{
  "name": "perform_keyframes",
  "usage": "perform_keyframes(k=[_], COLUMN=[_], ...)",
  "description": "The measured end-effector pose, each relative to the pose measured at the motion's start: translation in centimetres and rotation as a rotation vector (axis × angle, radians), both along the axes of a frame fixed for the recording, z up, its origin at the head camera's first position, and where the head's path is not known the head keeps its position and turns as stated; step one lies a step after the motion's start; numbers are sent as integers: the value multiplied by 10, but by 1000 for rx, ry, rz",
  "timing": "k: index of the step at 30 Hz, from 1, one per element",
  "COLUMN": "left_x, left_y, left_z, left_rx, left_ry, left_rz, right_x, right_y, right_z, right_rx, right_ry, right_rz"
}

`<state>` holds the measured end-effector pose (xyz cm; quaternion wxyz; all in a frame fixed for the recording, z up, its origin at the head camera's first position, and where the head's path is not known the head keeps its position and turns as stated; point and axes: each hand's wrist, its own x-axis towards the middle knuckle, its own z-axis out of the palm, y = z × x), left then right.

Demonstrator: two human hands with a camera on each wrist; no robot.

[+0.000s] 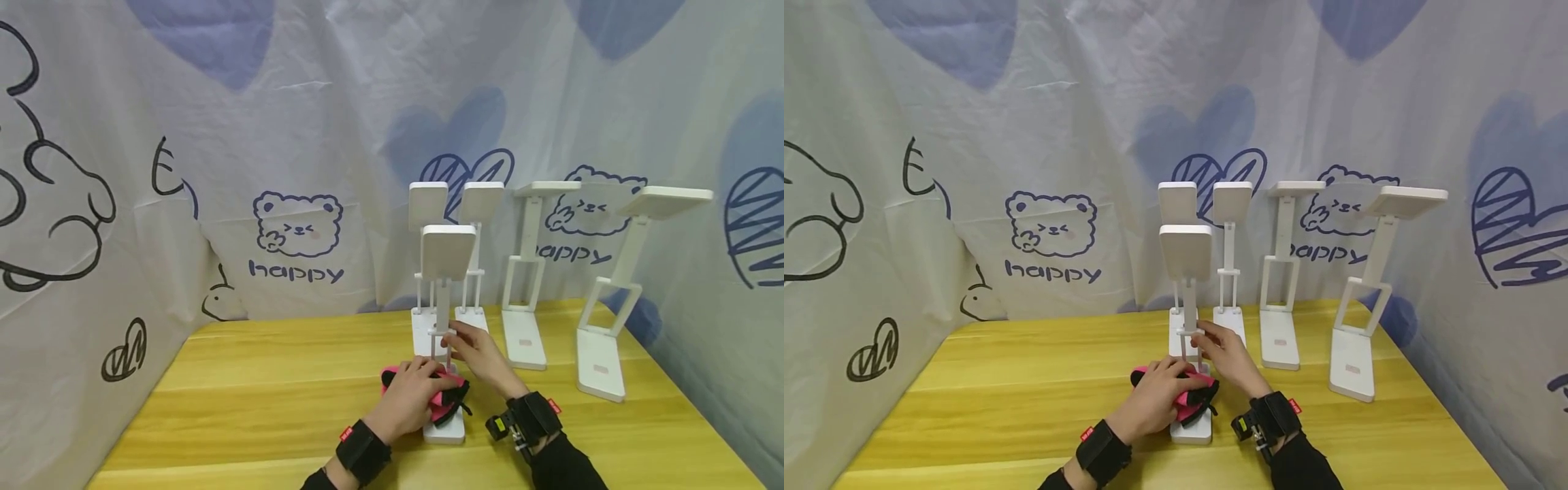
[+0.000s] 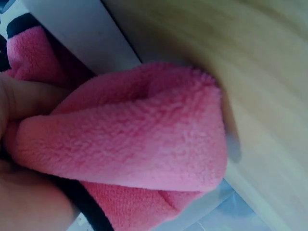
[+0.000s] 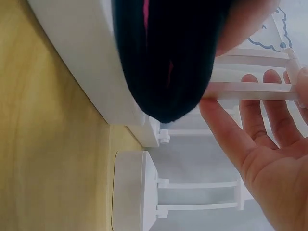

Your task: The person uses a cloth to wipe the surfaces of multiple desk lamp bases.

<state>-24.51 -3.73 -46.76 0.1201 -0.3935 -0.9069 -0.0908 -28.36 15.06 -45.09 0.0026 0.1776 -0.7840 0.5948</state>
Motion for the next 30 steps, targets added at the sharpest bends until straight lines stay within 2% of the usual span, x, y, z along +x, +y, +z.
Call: perform_keyframes(k=[6, 12, 19, 30], left_x=[1, 1, 4, 9], left_y=[-4, -8, -13, -32], left_z=[7, 12, 14, 11], left_rx=[-10, 0, 5, 55], left_ry=[-57, -123, -159, -232], left_rz=[-87, -141, -168, -163], right_x=[0, -1, -1, -1], right_y=[0, 1, 1, -1], right_z=[0, -1, -1, -1], right_rx=[8, 19, 31, 30], right_ry=[-3, 7, 27, 45], right_rz=[-12, -7, -17, 1])
